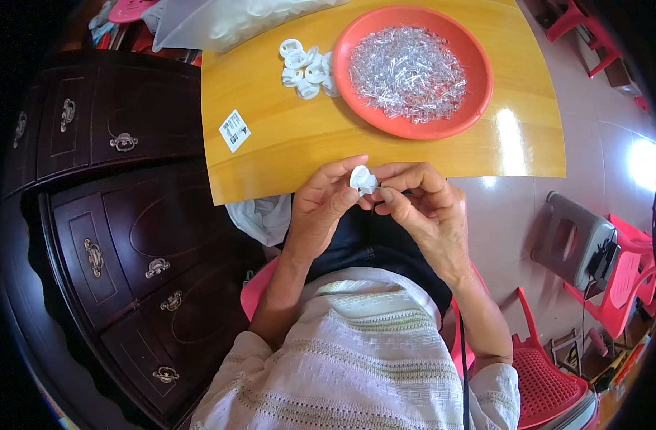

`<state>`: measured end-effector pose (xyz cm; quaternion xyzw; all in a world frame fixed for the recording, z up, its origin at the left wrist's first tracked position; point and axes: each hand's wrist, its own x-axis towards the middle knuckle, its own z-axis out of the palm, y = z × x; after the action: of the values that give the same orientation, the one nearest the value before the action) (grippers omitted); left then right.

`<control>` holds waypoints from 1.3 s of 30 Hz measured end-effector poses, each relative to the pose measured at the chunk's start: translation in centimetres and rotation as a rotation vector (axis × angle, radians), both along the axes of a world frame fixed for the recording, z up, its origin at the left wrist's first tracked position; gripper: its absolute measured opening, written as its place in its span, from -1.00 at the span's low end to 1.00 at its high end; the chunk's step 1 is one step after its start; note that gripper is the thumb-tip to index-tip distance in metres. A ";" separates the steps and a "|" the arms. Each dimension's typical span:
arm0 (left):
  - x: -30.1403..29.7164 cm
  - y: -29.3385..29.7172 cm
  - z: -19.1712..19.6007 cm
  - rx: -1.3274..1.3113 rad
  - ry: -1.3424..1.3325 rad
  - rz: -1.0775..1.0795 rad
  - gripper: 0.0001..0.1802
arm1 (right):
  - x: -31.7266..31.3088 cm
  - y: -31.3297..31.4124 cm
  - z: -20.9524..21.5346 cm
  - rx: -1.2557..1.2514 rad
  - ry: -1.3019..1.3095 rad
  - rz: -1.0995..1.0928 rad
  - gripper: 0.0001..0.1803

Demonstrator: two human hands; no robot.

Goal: Manually assembling small plastic parts by inserting a clear circular piece into a white base.

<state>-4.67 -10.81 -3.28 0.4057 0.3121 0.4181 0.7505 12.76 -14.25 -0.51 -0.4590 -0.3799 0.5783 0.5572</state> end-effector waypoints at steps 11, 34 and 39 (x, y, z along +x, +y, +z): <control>-0.6 0.4 0.4 0.056 0.116 -0.014 -0.52 | 0.3 0.0 0.1 -0.102 0.154 0.019 -0.94; -0.9 0.7 0.2 -0.026 0.141 -0.053 -0.57 | 0.5 0.0 -0.6 0.017 -0.060 0.005 -0.94; -0.7 0.6 0.5 -0.099 0.076 -0.068 -0.58 | 0.8 0.0 -0.5 0.002 -0.189 0.006 -0.92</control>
<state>-5.41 -10.18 -2.82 0.3941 0.3468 0.3609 0.7708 13.51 -14.22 -0.96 -0.5098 -0.4327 0.5339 0.5175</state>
